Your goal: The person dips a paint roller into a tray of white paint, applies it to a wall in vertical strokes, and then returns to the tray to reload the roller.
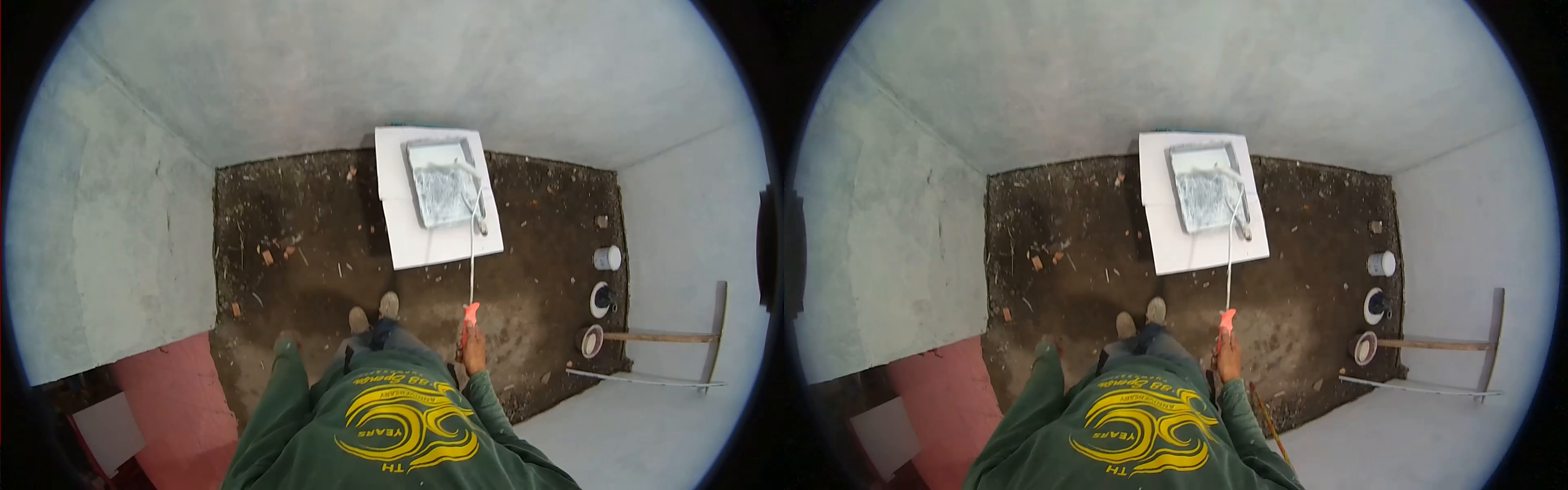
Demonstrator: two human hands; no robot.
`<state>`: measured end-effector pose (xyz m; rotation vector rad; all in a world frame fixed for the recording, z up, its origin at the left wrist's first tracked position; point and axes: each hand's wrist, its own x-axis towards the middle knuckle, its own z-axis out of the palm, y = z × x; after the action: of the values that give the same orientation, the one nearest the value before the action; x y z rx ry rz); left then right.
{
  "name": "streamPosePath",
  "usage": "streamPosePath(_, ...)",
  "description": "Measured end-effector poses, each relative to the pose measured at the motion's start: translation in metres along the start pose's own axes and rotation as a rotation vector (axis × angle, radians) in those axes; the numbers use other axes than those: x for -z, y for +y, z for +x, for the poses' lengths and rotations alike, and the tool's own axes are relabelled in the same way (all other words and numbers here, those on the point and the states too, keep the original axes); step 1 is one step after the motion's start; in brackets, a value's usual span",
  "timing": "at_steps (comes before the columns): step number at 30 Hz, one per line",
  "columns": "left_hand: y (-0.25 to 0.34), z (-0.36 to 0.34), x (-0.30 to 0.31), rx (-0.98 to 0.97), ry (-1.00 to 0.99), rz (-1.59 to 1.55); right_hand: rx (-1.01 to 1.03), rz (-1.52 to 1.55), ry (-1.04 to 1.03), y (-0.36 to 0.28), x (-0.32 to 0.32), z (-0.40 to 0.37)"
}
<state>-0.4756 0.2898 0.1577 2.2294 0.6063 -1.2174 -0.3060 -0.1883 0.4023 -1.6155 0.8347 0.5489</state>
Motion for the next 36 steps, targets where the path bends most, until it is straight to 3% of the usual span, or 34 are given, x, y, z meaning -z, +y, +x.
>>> streamPosePath(2,0.046,-0.014,-0.017,0.221,0.492,-1.26,-0.006,0.041,0.015,0.014,0.009,-0.007)
streamPosePath(5,0.09,-0.019,0.0,0.293,0.302,-1.311,0.001,0.047,0.034,0.019,0.02,-0.021)
streamPosePath(8,0.122,-0.021,-0.004,0.298,0.335,-1.113,-0.049,0.079,0.042,0.026,0.033,-0.026)
streamPosePath(11,0.121,-0.022,-0.016,0.248,0.305,-1.156,0.018,0.043,0.036,0.024,0.044,-0.02)
streamPosePath(15,0.076,0.009,-0.059,0.232,0.332,-1.307,-0.012,0.002,0.039,0.003,0.059,-0.002)
streamPosePath(20,0.062,-0.011,-0.07,0.302,0.141,-0.258,0.057,-0.052,-0.055,-0.019,0.09,0.03)
streamPosePath(21,0.037,0.005,-0.127,0.309,0.148,-0.27,0.064,-0.06,-0.067,-0.025,0.097,0.036)
streamPosePath(22,0.041,-0.003,-0.139,0.398,0.067,-0.412,0.064,-0.066,-0.101,-0.032,0.104,0.04)
streamPosePath(23,0.072,-0.001,-0.091,0.484,-0.012,-0.555,0.065,-0.069,-0.137,-0.039,0.112,0.047)
streamPosePath(24,0.094,-0.01,-0.091,0.489,0.006,-0.563,0.05,-0.067,-0.176,-0.039,0.121,0.06)
streamPosePath(26,0.099,0.008,-0.137,0.504,0.295,-1.406,0.093,-0.071,-0.263,-0.055,0.133,0.074)
streamPosePath(28,0.127,0.013,-0.129,0.606,0.298,-1.33,0.108,-0.062,-0.333,-0.061,0.142,0.084)
streamPosePath(30,0.218,-0.009,-0.136,0.087,0.681,-1.48,0.088,-0.053,-0.44,-0.076,0.149,0.098)
streamPosePath(32,0.309,-0.048,-0.091,-0.021,0.602,-1.185,0.099,-0.11,-0.457,-0.085,0.153,0.113)
streamPosePath(35,0.384,-0.01,-0.081,-0.328,0.676,-0.829,0.125,-0.208,-0.494,-0.098,0.145,0.134)
streamPosePath(36,0.424,-0.033,-0.06,-0.343,0.547,-0.877,0.135,-0.238,-0.478,-0.101,0.139,0.14)
